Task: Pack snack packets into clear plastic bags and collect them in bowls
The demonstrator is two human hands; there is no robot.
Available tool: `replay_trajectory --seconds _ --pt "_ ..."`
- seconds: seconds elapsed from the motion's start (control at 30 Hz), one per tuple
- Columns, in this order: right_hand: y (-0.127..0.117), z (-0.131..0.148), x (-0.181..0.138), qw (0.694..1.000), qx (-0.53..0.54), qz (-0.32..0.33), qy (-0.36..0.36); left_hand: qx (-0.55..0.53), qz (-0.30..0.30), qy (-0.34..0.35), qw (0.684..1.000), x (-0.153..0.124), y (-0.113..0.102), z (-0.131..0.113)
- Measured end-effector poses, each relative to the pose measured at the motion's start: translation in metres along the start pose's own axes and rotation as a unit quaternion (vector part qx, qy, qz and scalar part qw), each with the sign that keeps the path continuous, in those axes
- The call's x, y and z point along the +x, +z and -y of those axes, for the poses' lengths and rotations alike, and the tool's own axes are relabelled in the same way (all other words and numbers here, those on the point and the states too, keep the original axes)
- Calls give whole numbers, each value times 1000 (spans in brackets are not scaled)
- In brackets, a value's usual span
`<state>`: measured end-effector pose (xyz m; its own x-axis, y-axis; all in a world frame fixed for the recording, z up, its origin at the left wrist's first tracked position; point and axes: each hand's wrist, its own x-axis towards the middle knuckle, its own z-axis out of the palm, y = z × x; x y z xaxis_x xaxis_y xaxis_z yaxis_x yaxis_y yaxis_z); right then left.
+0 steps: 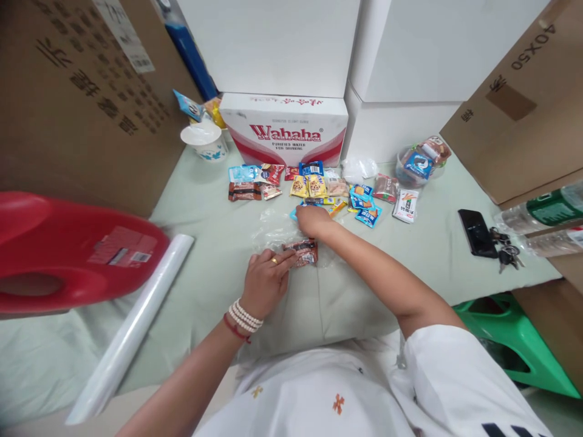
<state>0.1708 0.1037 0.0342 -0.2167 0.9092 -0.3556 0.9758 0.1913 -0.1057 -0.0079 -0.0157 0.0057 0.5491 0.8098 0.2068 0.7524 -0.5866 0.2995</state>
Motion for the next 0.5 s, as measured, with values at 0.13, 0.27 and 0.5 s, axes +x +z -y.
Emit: replay_trajectory --seconds 0.13,0.27,0.5 --pt "-5 -6 4 999 17 13 -27 -8 -3 3 1000 1 0 1" --pt "-10 -13 -1 998 26 -19 -48 -17 -19 13 1000 1 2 3" --pt "-9 -15 -16 998 -1 27 62 -27 -43 27 998 1 5 4"
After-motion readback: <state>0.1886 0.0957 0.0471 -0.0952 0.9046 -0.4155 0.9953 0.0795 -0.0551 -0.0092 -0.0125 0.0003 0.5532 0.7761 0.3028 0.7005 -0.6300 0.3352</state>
